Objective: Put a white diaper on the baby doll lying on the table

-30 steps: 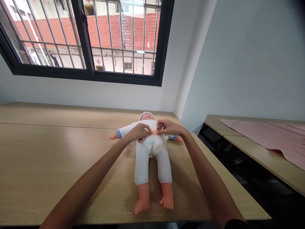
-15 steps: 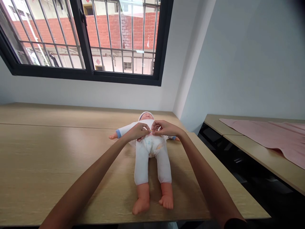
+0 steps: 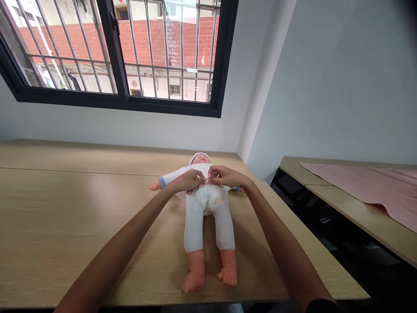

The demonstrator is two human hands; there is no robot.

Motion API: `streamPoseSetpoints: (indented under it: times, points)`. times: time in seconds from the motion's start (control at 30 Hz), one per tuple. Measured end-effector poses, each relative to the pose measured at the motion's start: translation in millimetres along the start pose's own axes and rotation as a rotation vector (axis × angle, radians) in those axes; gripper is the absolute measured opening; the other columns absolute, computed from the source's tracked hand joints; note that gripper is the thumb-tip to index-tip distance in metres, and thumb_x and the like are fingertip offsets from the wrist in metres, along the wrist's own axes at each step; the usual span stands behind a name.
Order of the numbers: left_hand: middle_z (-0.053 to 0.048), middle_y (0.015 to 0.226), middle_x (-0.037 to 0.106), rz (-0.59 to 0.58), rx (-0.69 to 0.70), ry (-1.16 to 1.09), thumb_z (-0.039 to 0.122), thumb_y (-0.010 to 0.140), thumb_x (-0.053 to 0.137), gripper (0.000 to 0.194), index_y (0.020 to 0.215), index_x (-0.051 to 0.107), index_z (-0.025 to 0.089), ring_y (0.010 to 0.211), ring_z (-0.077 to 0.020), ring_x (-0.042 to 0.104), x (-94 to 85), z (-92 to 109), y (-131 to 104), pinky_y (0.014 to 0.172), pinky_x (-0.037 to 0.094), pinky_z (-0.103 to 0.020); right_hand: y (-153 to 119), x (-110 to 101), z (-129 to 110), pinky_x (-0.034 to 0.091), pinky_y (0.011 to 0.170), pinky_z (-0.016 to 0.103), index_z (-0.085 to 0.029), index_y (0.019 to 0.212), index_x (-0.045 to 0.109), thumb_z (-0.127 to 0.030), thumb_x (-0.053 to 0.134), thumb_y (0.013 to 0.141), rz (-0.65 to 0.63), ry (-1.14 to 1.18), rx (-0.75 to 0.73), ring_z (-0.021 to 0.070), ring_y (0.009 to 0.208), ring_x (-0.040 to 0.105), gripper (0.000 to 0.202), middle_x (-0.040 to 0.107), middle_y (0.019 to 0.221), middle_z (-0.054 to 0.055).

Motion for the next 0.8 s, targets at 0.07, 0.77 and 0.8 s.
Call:
streamPoseSetpoints:
  times: [0.07,0.77,0.8]
  points:
    - [0.004,0.045,0.045,-0.002,0.0,0.009,0.034,0.082,0.049,0.022,0.069,0.054,0.017,0.042,-0.0102,0.042,0.0,0.6,0.1,0.055,0.035,-0.026,0.1,0.6,0.9,0.033,0.059,0.024,-0.02,0.084,0.052,-0.024,0.055,0.078,-0.002,-0.007,0.008,0.0134,0.07,0.046,0.008,0.052,0.079,-0.002]
    - [0.005,0.043,0.042,0.078,-0.028,-0.023,0.036,0.079,0.054,0.022,0.067,0.049,0.019,0.041,-0.0098,0.04,0.2,-2.1,3.1,0.05,0.033,-0.024,2.8,3.7,-5.9,0.04,0.066,0.028,-0.019,0.09,0.053,-0.032,0.064,0.079,0.086,0.014,-0.083,0.0152,0.078,0.051,0.021,0.057,0.089,0.002]
    - [0.006,0.042,0.041,0.078,-0.028,-0.023,0.037,0.079,0.055,0.022,0.066,0.049,0.019,0.041,-0.0097,0.04,0.3,-2.2,3.4,0.05,0.033,-0.024,3.7,4.2,-5.6,0.04,0.065,0.028,-0.019,0.09,0.053,-0.032,0.064,0.079,0.093,0.011,-0.09,0.0151,0.077,0.051,0.021,0.057,0.088,0.002]
Point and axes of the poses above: each hand's wrist, its own y-axis towards the middle knuckle, its own x-axis out of the palm, z = x × y, the point moved 4 cm from there along y, towards the middle knuckle
